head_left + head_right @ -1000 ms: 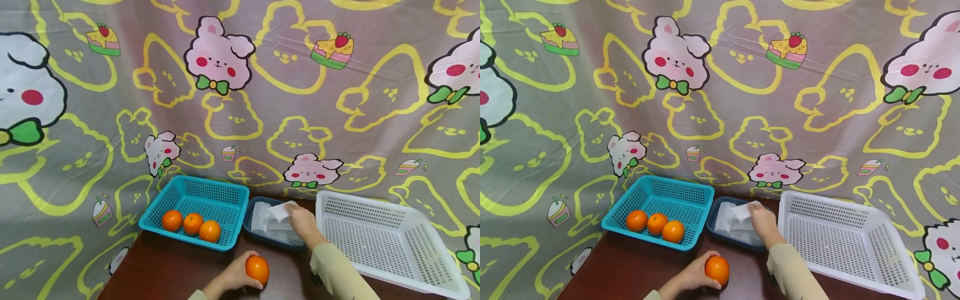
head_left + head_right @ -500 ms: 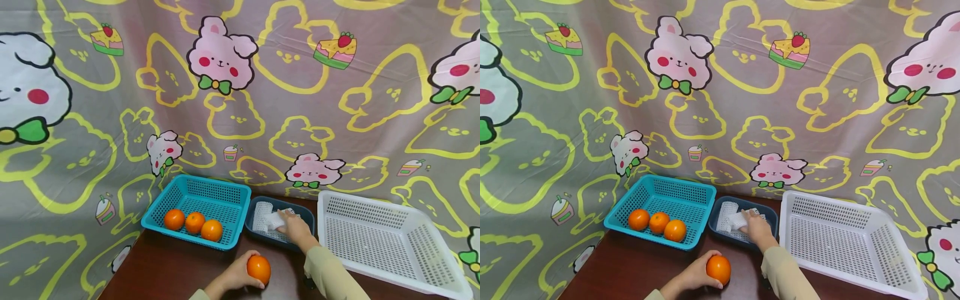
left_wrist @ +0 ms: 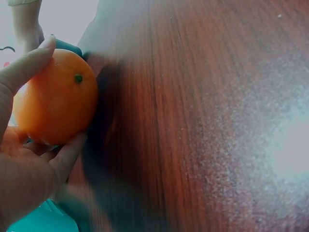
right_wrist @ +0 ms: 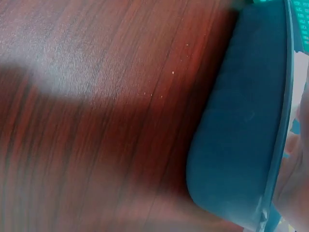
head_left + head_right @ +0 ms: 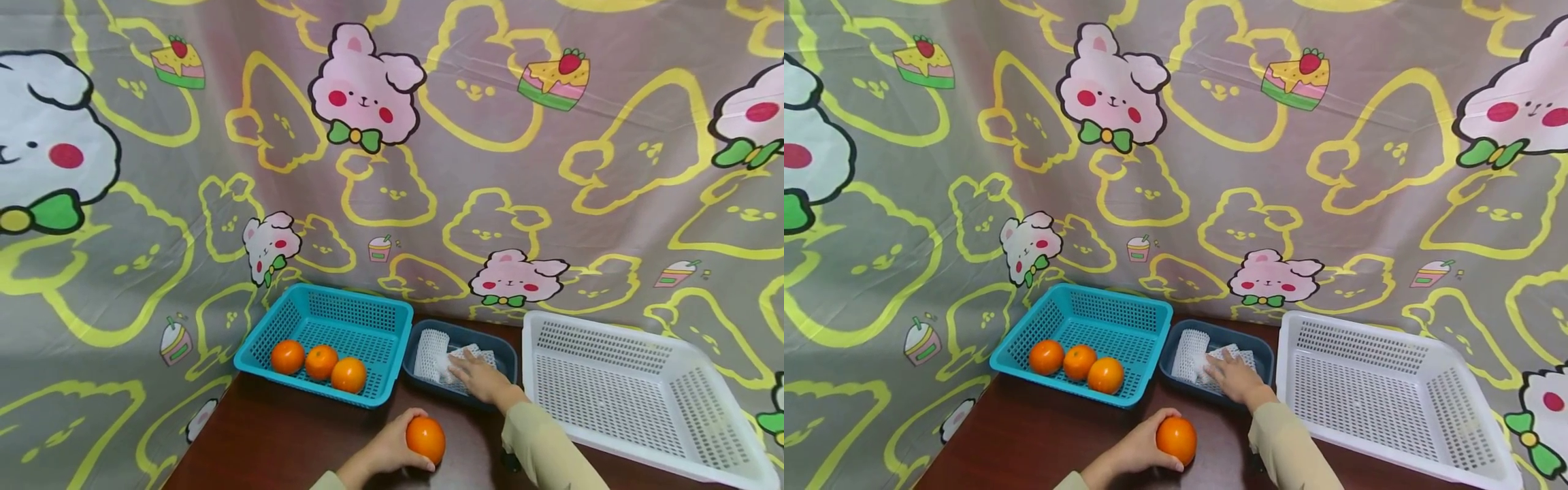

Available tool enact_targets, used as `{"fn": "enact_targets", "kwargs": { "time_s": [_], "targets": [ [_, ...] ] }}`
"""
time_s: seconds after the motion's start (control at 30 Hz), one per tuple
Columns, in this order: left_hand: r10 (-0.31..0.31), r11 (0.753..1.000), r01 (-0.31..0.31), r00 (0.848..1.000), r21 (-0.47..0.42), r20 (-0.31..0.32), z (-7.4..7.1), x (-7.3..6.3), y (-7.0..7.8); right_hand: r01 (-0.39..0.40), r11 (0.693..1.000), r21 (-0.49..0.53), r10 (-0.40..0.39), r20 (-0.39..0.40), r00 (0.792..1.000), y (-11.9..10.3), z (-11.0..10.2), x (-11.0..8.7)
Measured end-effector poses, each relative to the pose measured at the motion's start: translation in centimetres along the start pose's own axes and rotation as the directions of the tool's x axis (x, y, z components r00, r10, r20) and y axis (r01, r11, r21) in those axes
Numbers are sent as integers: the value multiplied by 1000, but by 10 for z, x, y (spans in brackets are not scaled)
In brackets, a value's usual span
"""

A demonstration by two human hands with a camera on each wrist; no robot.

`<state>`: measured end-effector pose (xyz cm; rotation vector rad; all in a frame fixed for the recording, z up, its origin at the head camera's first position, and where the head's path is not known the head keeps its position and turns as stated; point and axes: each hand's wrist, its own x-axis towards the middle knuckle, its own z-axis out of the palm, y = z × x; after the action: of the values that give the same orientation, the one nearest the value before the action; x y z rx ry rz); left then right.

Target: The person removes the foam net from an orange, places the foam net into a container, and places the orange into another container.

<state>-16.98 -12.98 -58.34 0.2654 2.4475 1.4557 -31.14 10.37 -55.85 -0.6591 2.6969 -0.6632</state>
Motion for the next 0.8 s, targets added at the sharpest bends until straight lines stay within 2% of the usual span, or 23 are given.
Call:
{"fn": "enact_targets", "kwargs": {
  "time_s": [0.13, 0.47, 0.7, 0.8],
  "targets": [
    [2, 1000, -1, 1000, 23, -11, 1, 0, 1, 23, 1000, -13, -23, -23, 999, 1, 1, 0],
    [-23, 1000, 23, 1000, -10, -7, 3, -1, 2, -10, 1000, -13, 9, -60, 998, 4, 4, 3],
    [1, 1000, -1, 1000, -15, -17, 4, -2, 4, -39, 999, 14, 40, -53, 998, 6, 4, 1],
    [-1, 1000, 1, 1000, -9, -24, 3, -4, 4, -21, 1000, 21, 22, -79, 997, 7, 6, 1]
  ]
}}
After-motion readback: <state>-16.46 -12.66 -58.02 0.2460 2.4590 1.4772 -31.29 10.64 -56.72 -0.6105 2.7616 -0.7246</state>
